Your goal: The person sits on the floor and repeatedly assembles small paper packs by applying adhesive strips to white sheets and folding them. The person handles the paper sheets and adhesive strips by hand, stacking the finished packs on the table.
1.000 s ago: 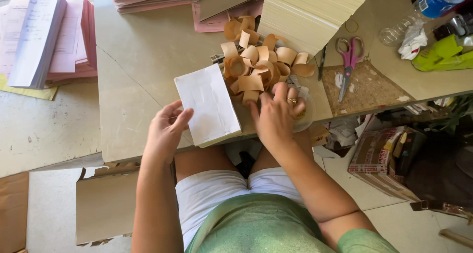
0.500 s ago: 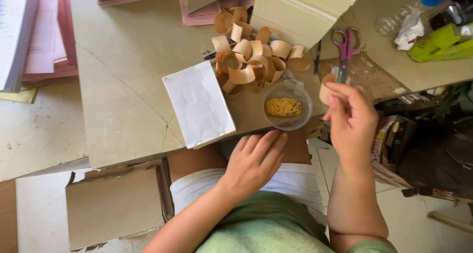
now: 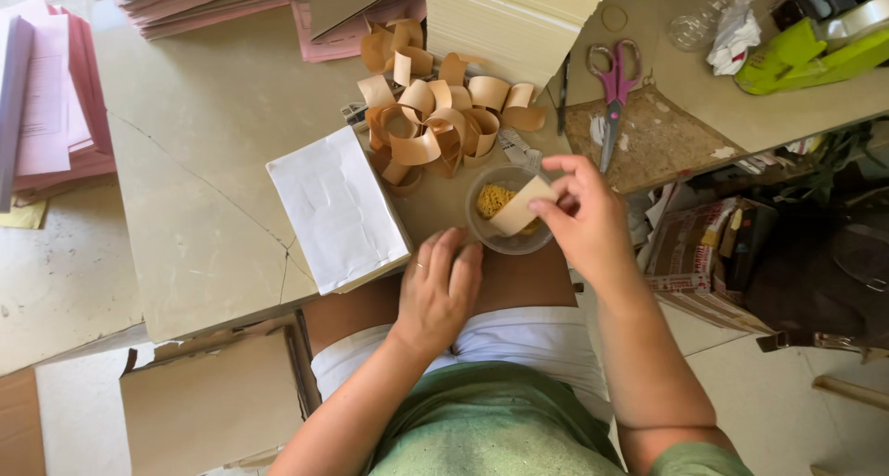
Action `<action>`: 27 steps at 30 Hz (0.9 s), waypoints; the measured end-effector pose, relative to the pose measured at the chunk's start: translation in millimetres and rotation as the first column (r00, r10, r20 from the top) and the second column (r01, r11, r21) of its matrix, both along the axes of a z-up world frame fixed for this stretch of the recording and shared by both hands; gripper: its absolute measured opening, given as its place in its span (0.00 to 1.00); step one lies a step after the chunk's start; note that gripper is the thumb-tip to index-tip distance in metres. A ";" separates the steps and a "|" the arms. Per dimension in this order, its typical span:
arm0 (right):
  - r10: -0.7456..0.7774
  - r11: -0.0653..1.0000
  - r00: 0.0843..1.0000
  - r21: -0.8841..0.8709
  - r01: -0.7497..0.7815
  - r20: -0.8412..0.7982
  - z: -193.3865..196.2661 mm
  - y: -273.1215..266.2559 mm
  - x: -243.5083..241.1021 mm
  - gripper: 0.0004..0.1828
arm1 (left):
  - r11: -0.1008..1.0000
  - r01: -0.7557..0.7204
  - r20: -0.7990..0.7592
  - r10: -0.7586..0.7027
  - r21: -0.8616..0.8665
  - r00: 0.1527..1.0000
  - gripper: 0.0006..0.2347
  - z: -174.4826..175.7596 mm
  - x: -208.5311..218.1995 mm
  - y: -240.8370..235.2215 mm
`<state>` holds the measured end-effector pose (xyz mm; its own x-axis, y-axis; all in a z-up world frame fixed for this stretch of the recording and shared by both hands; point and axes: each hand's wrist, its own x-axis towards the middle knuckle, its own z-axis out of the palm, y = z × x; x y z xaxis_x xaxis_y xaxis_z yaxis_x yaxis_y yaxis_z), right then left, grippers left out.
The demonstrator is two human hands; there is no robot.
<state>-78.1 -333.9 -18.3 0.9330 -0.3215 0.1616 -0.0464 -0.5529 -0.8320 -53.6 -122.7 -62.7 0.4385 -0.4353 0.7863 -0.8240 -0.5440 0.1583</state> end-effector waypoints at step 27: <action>-0.045 0.935 0.929 -0.312 0.169 0.367 -42.9 9.9 36.3 0.16 | 0.934 0.102 -0.138 -0.057 0.341 0.989 0.29 -12.8 16.8 -35.9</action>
